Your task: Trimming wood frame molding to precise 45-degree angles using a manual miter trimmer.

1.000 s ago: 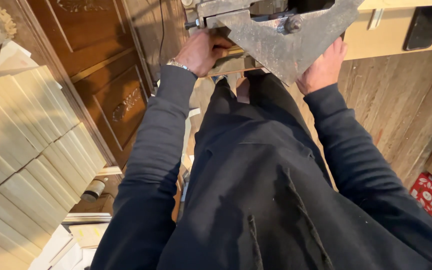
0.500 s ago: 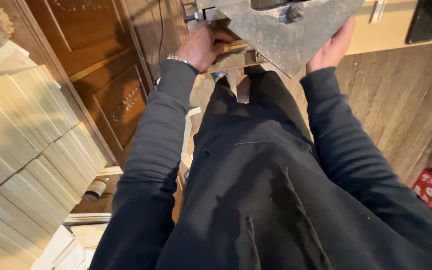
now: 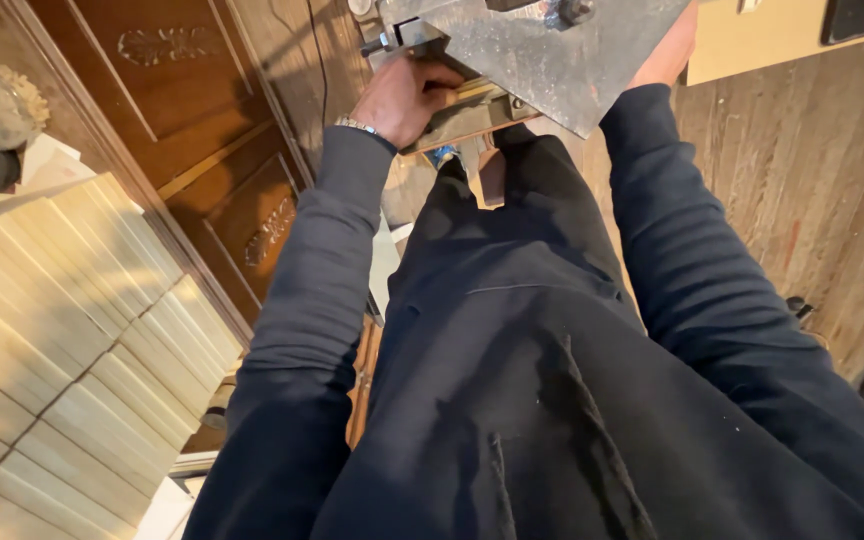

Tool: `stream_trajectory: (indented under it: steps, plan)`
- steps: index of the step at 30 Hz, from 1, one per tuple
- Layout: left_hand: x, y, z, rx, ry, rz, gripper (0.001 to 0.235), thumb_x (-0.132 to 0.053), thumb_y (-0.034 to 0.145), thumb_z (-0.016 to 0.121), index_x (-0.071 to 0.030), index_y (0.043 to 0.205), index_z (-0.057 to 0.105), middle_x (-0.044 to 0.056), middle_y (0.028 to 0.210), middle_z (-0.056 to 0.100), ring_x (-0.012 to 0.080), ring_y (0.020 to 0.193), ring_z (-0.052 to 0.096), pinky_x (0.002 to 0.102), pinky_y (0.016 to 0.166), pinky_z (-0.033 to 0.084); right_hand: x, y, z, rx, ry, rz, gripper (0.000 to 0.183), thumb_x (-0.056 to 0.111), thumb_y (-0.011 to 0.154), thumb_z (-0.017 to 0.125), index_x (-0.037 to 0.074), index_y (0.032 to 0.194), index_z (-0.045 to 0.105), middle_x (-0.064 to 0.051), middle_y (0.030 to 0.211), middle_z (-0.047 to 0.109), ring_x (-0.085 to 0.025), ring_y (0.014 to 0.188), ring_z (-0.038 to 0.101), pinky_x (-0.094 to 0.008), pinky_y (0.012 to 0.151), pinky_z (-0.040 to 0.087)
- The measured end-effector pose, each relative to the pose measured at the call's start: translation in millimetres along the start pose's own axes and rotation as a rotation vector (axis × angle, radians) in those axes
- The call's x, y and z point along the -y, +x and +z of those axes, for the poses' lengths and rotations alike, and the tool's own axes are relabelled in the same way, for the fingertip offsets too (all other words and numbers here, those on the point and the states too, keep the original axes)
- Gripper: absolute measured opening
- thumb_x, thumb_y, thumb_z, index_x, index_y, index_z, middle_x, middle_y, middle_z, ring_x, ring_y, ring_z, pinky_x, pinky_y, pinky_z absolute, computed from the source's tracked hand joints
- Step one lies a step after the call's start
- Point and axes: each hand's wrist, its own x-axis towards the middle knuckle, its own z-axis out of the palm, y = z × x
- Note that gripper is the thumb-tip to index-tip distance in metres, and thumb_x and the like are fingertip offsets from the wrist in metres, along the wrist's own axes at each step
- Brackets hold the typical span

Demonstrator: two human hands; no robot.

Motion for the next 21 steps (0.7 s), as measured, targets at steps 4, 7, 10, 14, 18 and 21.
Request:
stream_trajectory:
  steps: [4, 7, 10, 14, 18, 21]
  plan:
    - [1, 3, -2, 0.036, -0.046, -0.03, 0.022, -0.016, 0.087, 0.073, -0.005, 0.106, 0.078, 0.018, 0.099, 0.076, 0.035, 0.092, 0.071, 0.043, 0.085, 0.055, 76, -41, 54, -0.026, 0.0, -0.012, 0.032, 0.026, 0.11, 0.049, -0.003, 0.111, 0.064, -0.011, 0.106, 0.07, -0.02, 0.095, 0.065, -0.038, 0.089, 0.057]
    - [7, -1, 5, 0.051, -0.042, -0.028, 0.022, -0.015, 0.088, 0.072, -0.005, 0.106, 0.078, 0.018, 0.098, 0.075, 0.0351, 0.09, 0.072, 0.042, 0.083, 0.056, 107, -72, 81, -0.053, -0.009, 0.003, 0.032, 0.026, 0.11, 0.049, -0.003, 0.11, 0.063, -0.011, 0.105, 0.07, -0.02, 0.094, 0.065, -0.039, 0.088, 0.057]
    - [13, 1, 5, -0.028, 0.005, 0.077, 0.021, -0.014, 0.088, 0.076, -0.004, 0.106, 0.078, 0.019, 0.098, 0.075, 0.0374, 0.093, 0.07, 0.045, 0.084, 0.054, 123, -81, 100, -0.072, -0.01, 0.005, 0.033, 0.027, 0.11, 0.05, -0.003, 0.109, 0.063, -0.011, 0.104, 0.069, -0.02, 0.093, 0.065, -0.039, 0.086, 0.057]
    - [17, 3, 7, 0.021, -0.032, 0.053, 0.023, -0.013, 0.088, 0.074, -0.006, 0.11, 0.077, 0.018, 0.1, 0.075, 0.0357, 0.095, 0.07, 0.043, 0.086, 0.055, 121, -77, 103, -0.099, -0.015, -0.002, 0.033, 0.027, 0.109, 0.05, -0.003, 0.108, 0.063, -0.011, 0.102, 0.069, -0.021, 0.091, 0.064, -0.04, 0.085, 0.057]
    - [13, 0, 7, -0.017, 0.05, 0.038, 0.021, -0.014, 0.089, 0.078, -0.006, 0.108, 0.08, 0.021, 0.093, 0.073, 0.0394, 0.093, 0.066, 0.046, 0.084, 0.053, 95, -76, 82, -0.133, -0.032, 0.01, 0.033, 0.028, 0.109, 0.05, -0.003, 0.107, 0.062, -0.011, 0.1, 0.068, -0.021, 0.089, 0.064, -0.04, 0.083, 0.057]
    - [17, 1, 9, -0.008, 0.047, 0.036, 0.022, -0.017, 0.09, 0.077, -0.007, 0.109, 0.078, 0.019, 0.098, 0.074, 0.0387, 0.096, 0.065, 0.046, 0.086, 0.052, 67, -81, 55, -0.154, -0.036, 0.02, 0.033, 0.028, 0.109, 0.05, -0.003, 0.106, 0.062, -0.011, 0.099, 0.068, -0.021, 0.088, 0.064, -0.041, 0.082, 0.057]
